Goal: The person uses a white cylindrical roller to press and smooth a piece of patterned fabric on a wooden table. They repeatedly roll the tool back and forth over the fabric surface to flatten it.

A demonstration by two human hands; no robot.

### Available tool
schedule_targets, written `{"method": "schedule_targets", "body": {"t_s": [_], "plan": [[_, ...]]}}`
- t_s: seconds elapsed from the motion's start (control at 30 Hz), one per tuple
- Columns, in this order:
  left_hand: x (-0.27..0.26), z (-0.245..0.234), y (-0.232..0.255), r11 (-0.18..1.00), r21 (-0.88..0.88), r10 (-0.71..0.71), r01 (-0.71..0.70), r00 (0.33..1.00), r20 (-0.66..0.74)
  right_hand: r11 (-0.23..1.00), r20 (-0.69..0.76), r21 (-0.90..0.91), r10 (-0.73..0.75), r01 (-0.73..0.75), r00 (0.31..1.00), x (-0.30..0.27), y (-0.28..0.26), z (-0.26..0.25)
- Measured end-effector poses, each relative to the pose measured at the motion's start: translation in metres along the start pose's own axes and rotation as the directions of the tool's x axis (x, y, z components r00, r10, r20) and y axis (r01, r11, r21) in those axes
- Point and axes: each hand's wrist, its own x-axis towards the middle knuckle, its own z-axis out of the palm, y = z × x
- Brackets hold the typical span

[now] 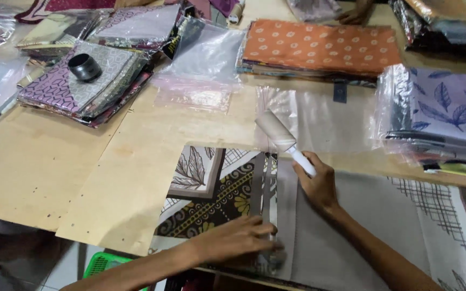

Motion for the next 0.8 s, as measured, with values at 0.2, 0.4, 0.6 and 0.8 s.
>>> {"method": "schedule_targets", "body": {"t_s": [0.2, 0.4, 0.6, 0.8], "plan": [[-0.003, 0.036, -0.008, 0.992, 0.12, 0.039, -0.031, 0.997, -0.063, 0.998, -0.014, 0.003, -0.069, 0.069, 0.998, -0.001, 0.004, -0.001], [-0.007, 0.039, -0.001, 0.977, 0.206, 0.081, -0.059, 0.992, -0.096, 0.988, -0.028, 0.043, -0.147, 0.148, 0.989, 0.001, 0.018, 0.002], [-0.011, 0.042, 0.009, 0.964, 0.265, 0.042, -0.021, 0.996, -0.076, 0.982, -0.046, 0.029, -0.185, 0.186, 0.982, 0.002, 0.026, 0.003], [0.001, 0.008, 0.024, 0.964, -0.038, -0.266, 0.264, 0.939, -0.218, 0.983, -0.065, 0.029, -0.18, 0.182, 0.982, 0.002, 0.018, 0.0]]}}
